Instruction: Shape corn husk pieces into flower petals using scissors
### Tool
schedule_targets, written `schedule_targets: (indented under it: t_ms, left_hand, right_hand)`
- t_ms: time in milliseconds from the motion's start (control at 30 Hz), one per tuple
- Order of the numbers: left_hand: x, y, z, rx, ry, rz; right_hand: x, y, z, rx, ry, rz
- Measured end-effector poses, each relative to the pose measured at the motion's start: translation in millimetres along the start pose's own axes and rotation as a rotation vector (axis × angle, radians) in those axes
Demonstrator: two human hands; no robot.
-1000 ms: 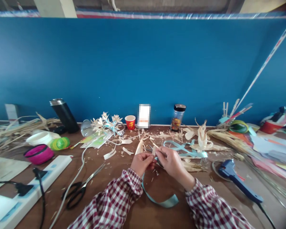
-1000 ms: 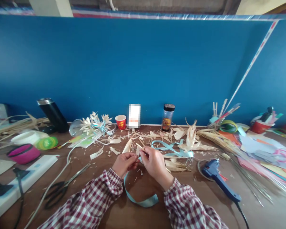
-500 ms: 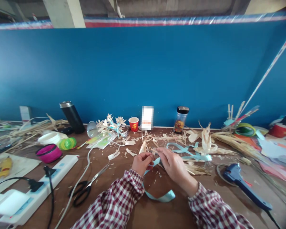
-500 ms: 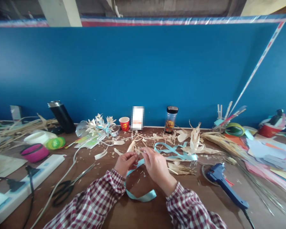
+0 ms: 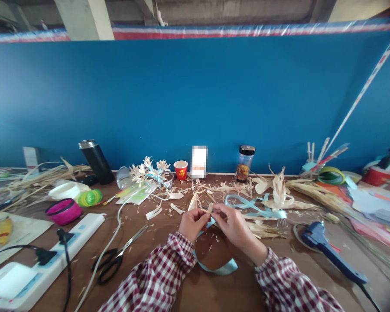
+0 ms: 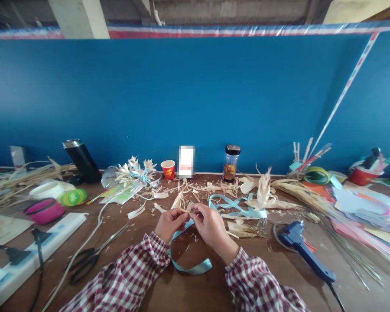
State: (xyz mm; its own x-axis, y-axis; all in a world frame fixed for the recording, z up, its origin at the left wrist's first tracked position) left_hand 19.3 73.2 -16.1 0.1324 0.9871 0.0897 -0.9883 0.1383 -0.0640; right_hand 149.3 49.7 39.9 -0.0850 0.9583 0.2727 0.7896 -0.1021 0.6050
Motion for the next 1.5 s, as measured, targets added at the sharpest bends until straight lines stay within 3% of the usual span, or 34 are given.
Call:
schedule_targets:
  t_ms: [200,333,600,733,800,867,967,1100,1367,1500]
  left_hand:
    - [-1,-2.1,4,0.011,-0.027,-0.020]
    - [-2,-3.3,2,-0.010,0.017,-0.036]
    - [-2,-3.3,5,0.057,-0.009,-0.030]
    - [-4,-3.1,8,0.001,-0.018,-0.023]
    - [-3,0.0,5,-0.042,0.011,0.015]
    - [-2,2.9,0,-0.076,0.054,0.053]
    - [0,4.6,-6,-0.100,0.096,0.076]
    - [1,4.5,-7,-0.082,0.091,0.074]
    - [-3,-5.0,5,-0.038,-0.030,-0.010]
    - [-5,-5.3,9,-0.004,-0.041,-0.011]
  right_hand:
    - [3,-4,2,0.097,0.017,-0.067]
    - [2,0,2,0.081,0.021,-0.007]
    - [0,8,-7,-0.226,0.024,0.081]
    - [7,32,13,-0.388,-0.036,0.229]
    - [9,48,20,-0.344,-0.047,0.338]
    - [8,53,17,-0.215,0.016,0.368]
    - [7,43,2,-0.018,0.096,0.279]
    - [4,20,-6,0.123,0.081,0.125]
    - [5,-8,4,0.256,-0.031,-0.150]
    - [5,-11,4,0.253,-0.057,-0.188]
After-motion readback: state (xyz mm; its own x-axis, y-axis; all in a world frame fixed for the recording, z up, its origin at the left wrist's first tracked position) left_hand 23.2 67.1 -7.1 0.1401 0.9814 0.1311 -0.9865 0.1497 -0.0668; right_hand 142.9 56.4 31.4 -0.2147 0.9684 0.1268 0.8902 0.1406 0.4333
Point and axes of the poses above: each hand's wrist, its own x-axis towards the middle knuckle, its own y-axis out of the back of the hand, z = x × y, the point moved 8 cm from there along x, towards the middle knuckle, and after that the axes turned 8 degrees about -y, right-handed, at the moved point
